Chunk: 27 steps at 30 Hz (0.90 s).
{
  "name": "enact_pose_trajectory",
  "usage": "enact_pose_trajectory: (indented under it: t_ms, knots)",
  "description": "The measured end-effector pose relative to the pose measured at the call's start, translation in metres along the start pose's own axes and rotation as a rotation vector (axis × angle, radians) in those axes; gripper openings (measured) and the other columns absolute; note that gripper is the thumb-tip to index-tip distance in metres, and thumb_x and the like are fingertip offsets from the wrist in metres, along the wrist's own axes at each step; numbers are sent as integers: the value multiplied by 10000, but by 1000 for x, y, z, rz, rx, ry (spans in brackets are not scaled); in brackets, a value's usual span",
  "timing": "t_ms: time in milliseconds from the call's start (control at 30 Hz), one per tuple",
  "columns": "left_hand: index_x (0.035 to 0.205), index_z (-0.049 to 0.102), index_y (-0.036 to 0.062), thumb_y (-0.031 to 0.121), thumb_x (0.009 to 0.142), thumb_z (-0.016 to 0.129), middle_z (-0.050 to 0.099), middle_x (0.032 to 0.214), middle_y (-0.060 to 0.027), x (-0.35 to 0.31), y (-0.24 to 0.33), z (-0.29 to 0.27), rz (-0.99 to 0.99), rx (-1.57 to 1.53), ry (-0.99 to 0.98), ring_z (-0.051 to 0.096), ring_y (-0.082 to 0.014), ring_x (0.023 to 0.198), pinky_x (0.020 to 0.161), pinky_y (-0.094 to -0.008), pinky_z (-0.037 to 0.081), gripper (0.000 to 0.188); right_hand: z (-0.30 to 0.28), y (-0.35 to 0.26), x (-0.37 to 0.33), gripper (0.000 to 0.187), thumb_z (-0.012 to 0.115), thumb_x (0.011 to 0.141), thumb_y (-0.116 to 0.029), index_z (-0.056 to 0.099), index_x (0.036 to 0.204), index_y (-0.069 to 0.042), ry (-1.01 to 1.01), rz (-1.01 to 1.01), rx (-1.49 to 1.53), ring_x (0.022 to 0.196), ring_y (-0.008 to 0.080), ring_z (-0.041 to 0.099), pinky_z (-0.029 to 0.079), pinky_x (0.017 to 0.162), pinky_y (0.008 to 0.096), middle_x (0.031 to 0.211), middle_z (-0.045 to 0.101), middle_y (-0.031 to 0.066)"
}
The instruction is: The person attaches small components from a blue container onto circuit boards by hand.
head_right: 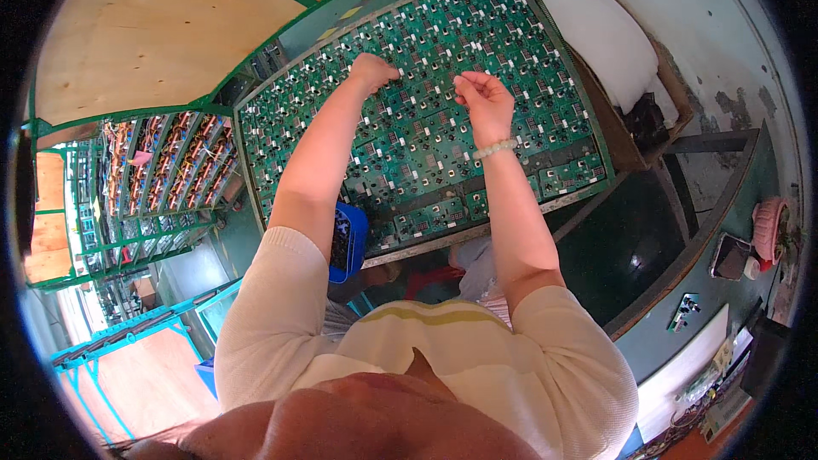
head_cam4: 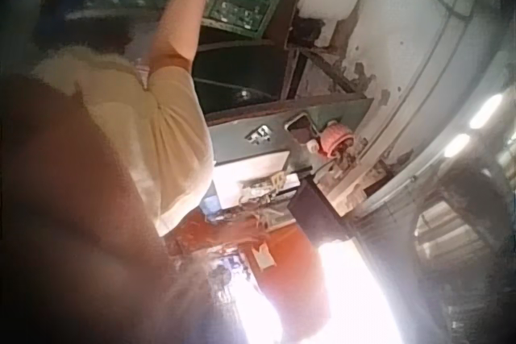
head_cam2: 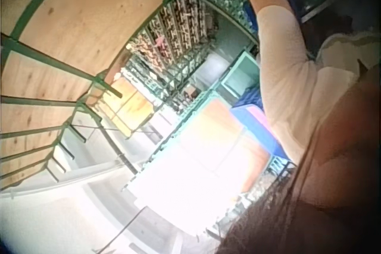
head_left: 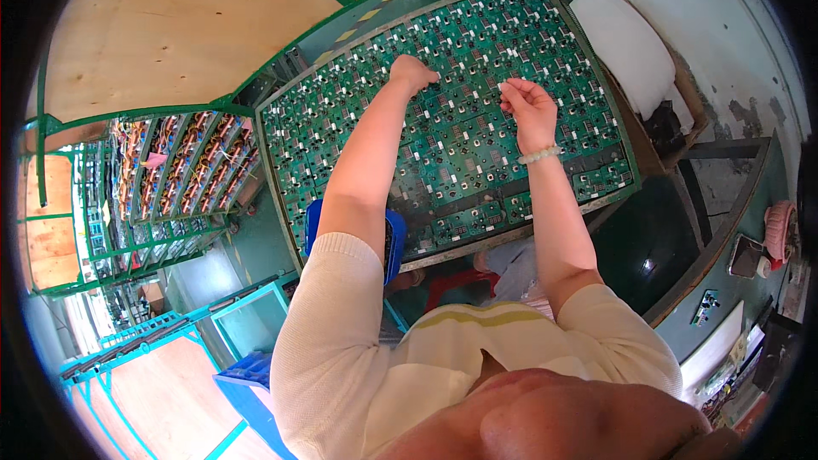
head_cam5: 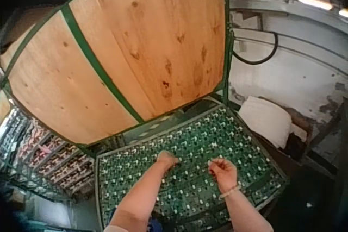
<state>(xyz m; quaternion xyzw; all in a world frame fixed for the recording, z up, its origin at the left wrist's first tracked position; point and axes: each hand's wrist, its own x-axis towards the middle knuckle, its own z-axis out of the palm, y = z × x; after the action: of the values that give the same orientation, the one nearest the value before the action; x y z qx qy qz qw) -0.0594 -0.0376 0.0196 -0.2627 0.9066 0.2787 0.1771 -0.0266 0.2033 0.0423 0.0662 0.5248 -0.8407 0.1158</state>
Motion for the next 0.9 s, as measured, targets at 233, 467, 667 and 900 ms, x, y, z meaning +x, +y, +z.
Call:
enact_pose_trajectory:
  t_ms: [233, 467, 667, 900]
  knots:
    - [542, 618, 65, 345, 584, 682, 591, 529, -35, 2, 11, -2, -17, 182, -37, 568, -150, 460, 511, -262, 487, 290, -4, 1, 3, 142, 648, 741, -33, 582, 861, 2, 30, 3, 34, 626, 84, 554, 467, 542, 200, 751, 603, 42]
    - [534, 577, 40, 302, 593, 707, 558, 510, -45, 2, 14, -2, -54, 137, -41, 525, -153, 423, 433, -277, 446, 298, -5, -1, 2, 137, 635, 761, -46, 579, 882, -18, -3, 8, 33, 649, 82, 547, 455, 578, 205, 760, 594, 21]
    - [525, 572, 41, 296, 594, 712, 556, 508, -40, 6, 9, 5, -13, 162, 6, 521, -148, 421, 419, -273, 435, 299, -7, -1, 4, 130, 630, 765, -44, 579, 882, -23, 5, 15, 21, 655, 81, 547, 455, 584, 209, 768, 594, 19]
    - [634, 634, 36, 348, 582, 738, 614, 659, -78, 13, -2, 8, 34, 235, 90, 593, -198, 616, 588, -305, 486, 332, -5, -2, 3, 129, 623, 785, -93, 575, 884, -25, 9, 13, 37, 655, 81, 546, 458, 582, 211, 769, 593, 19]
